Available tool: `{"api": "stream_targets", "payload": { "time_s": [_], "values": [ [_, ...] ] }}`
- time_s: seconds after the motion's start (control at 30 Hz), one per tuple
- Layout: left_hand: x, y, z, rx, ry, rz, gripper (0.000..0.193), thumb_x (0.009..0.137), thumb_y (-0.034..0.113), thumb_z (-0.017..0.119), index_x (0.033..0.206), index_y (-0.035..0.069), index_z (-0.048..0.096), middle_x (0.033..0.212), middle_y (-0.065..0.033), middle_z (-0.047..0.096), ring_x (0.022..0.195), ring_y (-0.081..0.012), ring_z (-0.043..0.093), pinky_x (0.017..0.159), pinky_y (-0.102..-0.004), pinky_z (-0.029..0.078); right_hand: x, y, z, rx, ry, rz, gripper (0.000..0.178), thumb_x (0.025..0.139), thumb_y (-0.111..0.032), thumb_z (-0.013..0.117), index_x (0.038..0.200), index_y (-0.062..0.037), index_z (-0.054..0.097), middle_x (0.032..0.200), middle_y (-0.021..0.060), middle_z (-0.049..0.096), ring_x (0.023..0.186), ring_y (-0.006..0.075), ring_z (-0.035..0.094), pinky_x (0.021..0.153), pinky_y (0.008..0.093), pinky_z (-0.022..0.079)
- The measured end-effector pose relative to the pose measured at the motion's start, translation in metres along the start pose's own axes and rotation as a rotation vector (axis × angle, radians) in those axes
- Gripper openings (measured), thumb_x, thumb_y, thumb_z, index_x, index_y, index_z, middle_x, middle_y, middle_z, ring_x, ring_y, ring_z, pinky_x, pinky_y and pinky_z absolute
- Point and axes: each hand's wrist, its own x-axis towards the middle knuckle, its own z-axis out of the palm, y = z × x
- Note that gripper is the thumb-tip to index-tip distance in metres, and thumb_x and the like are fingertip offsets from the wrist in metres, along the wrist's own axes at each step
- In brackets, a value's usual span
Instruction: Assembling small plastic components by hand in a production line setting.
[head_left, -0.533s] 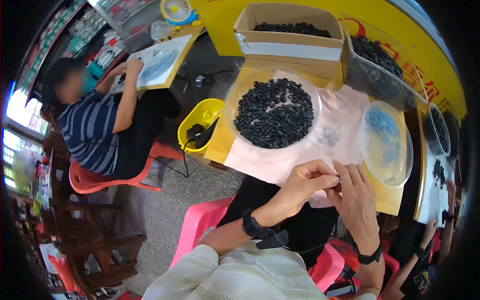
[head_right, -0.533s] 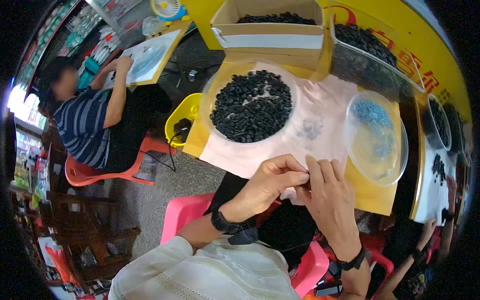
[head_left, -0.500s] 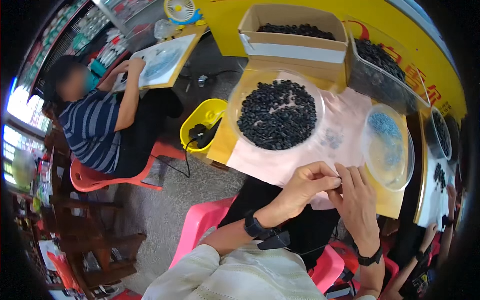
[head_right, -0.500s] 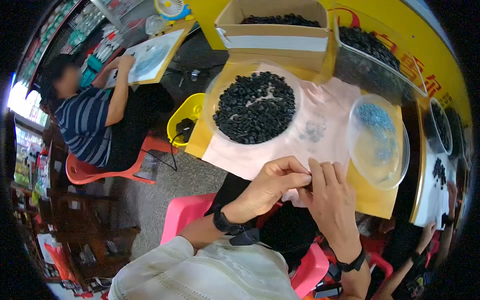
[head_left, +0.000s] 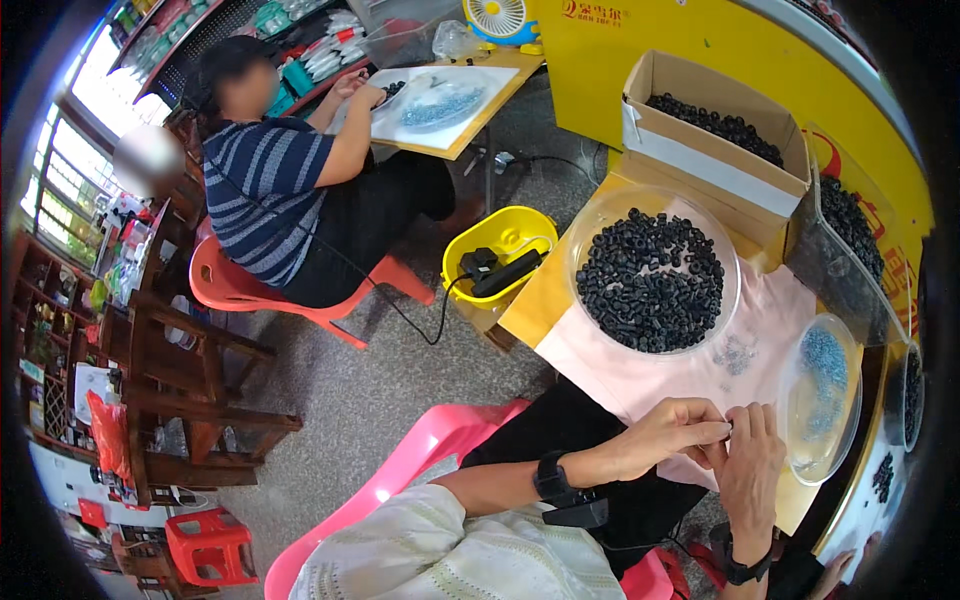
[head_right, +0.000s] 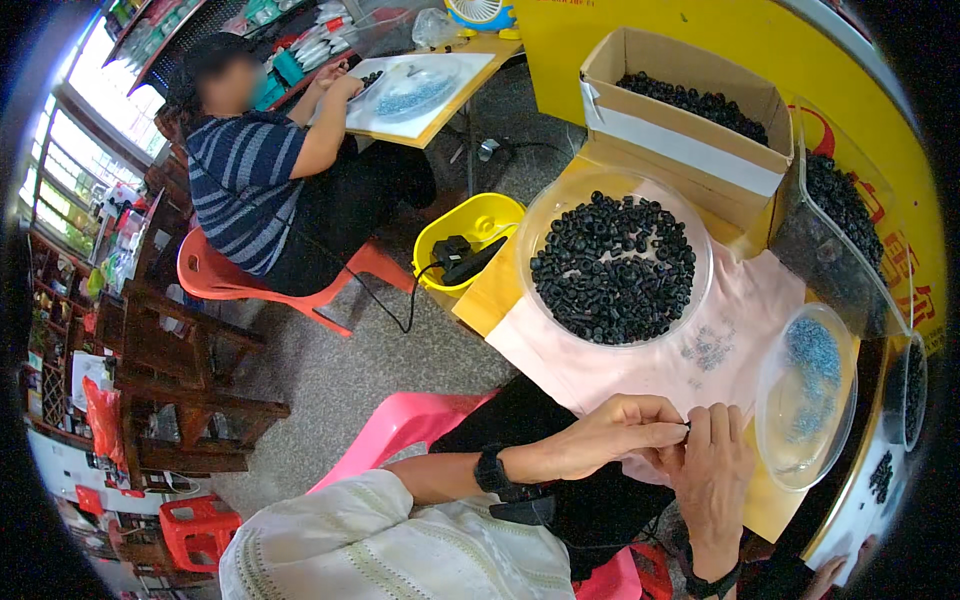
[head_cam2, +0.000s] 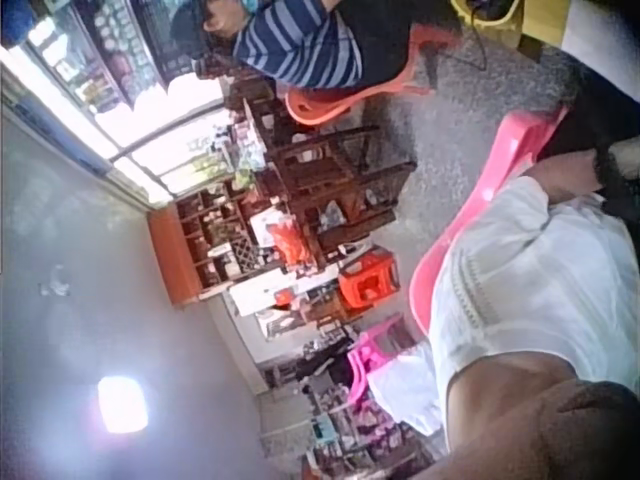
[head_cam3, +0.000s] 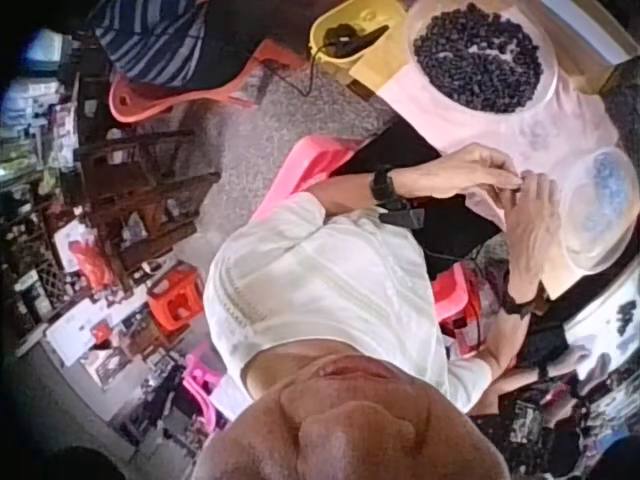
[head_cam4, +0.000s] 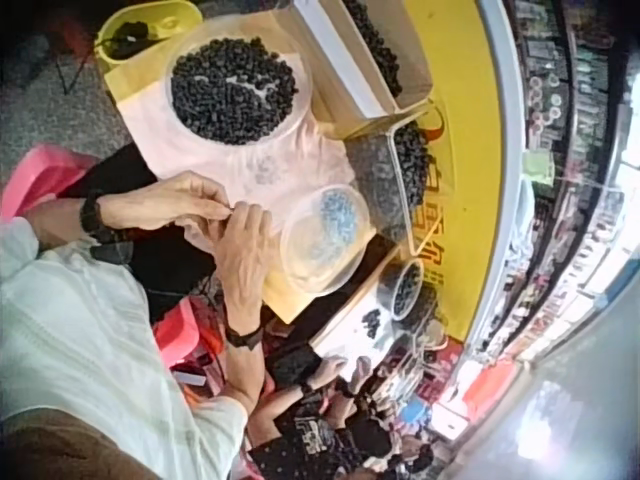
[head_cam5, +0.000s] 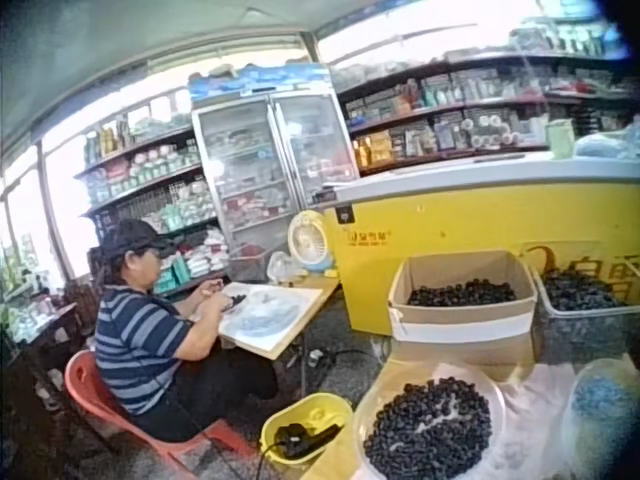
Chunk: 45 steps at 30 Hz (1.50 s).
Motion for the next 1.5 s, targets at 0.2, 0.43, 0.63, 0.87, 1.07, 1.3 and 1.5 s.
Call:
{"api": "stream_targets", "payload": {
  "time_s": [0.2, 0.43, 0.63, 0.87, 1.07, 1.3, 1.5],
  "values": [
    [-0.006, -0.001, -0.011, 0.039, 0.018, -0.078, 0.019, 0.097, 0.02, 0.058, 0.097, 0.003, 0.064, 0.081, -0.0042, 0.067, 0.076, -0.01, 0.063, 0.072, -0.0248, 0.05, -0.012, 0.012, 0.026, 0.014, 0.0, -0.061, 0.029, 0.078, -0.027, 0.069, 0.08, -0.0047, 0.05, 0.078, 0.0128, 0.052, 0.076, 0.0319, 0.056, 0.06, 0.0419, 0.047],
    [-0.012, 0.012, -0.014, 0.195, 0.025, -0.107, 0.024, 0.102, 0.018, 0.049, 0.106, -0.003, 0.059, 0.086, -0.0076, 0.066, 0.081, -0.0151, 0.066, 0.077, -0.0289, 0.052, -0.014, -0.004, 0.035, 0.095, 0.152, 0.019, 0.023, 0.078, -0.023, 0.071, 0.081, -0.0057, 0.055, 0.074, 0.0084, 0.056, 0.07, 0.0267, 0.06, 0.057, 0.0379, 0.048],
    [0.0, 0.031, 0.008, 0.143, 0.02, 0.048, 0.045, 0.105, 0.033, 0.037, 0.121, -0.006, 0.052, 0.104, -0.0175, 0.066, 0.096, -0.028, 0.067, 0.084, -0.0391, 0.053, 0.0, 0.018, -0.006, 0.133, 0.314, 0.101, 0.024, 0.08, -0.023, 0.074, 0.081, -0.0058, 0.056, 0.074, 0.0071, 0.057, 0.07, 0.0255, 0.059, 0.057, 0.0364, 0.046],
    [-0.011, 0.075, -0.011, 0.398, 0.254, 0.274, 0.027, 0.103, 0.018, 0.045, 0.103, -0.005, 0.06, 0.095, -0.0158, 0.068, 0.087, -0.0223, 0.068, 0.079, -0.0338, 0.055, 0.032, 0.069, -0.05, -0.202, 0.479, 0.112, 0.032, 0.085, -0.034, 0.069, 0.079, -0.007, 0.054, 0.076, 0.0098, 0.058, 0.074, 0.0299, 0.06, 0.059, 0.0399, 0.048],
    [-0.002, 0.13, -0.043, 0.797, 0.596, 0.529, 0.024, 0.1, 0.014, 0.052, 0.101, -0.005, 0.066, 0.092, -0.0104, 0.069, 0.08, -0.0131, 0.065, 0.075, -0.0257, 0.051, 0.119, 0.188, -0.108, -0.277, 0.498, 0.367, 0.026, 0.088, -0.03, 0.066, 0.095, -0.0053, 0.063, 0.072, 0.0143, 0.061, 0.065, 0.0271, 0.059, 0.062, 0.0378, 0.047],
    [0.027, 0.127, -0.073, 1.285, 0.502, 0.418, 0.017, 0.089, 0.007, 0.063, 0.103, -0.003, 0.067, 0.095, -0.0099, 0.07, 0.083, -0.0205, 0.066, 0.077, -0.0272, 0.049, 0.144, 0.256, -0.103, -0.096, 0.509, 0.363, 0.031, 0.09, -0.03, 0.064, 0.115, -0.0102, 0.066, 0.081, 0.005, 0.066, 0.072, 0.0145, 0.063, 0.066, 0.0285, 0.048],
    [0.049, 0.11, -0.065, 1.669, 0.344, 0.531, 0.027, 0.084, 0.0, 0.06, 0.11, -0.002, 0.065, 0.112, -0.0168, 0.065, 0.109, -0.034, 0.055, 0.095, -0.0389, 0.044, 0.088, 0.118, -0.06, 0.194, 0.338, 0.232, 0.012, 0.086, -0.014, 0.066, 0.093, -0.0045, 0.068, 0.075, 0.0132, 0.066, 0.068, 0.0292, 0.064, 0.064, 0.0367, 0.05]
  ]
}}
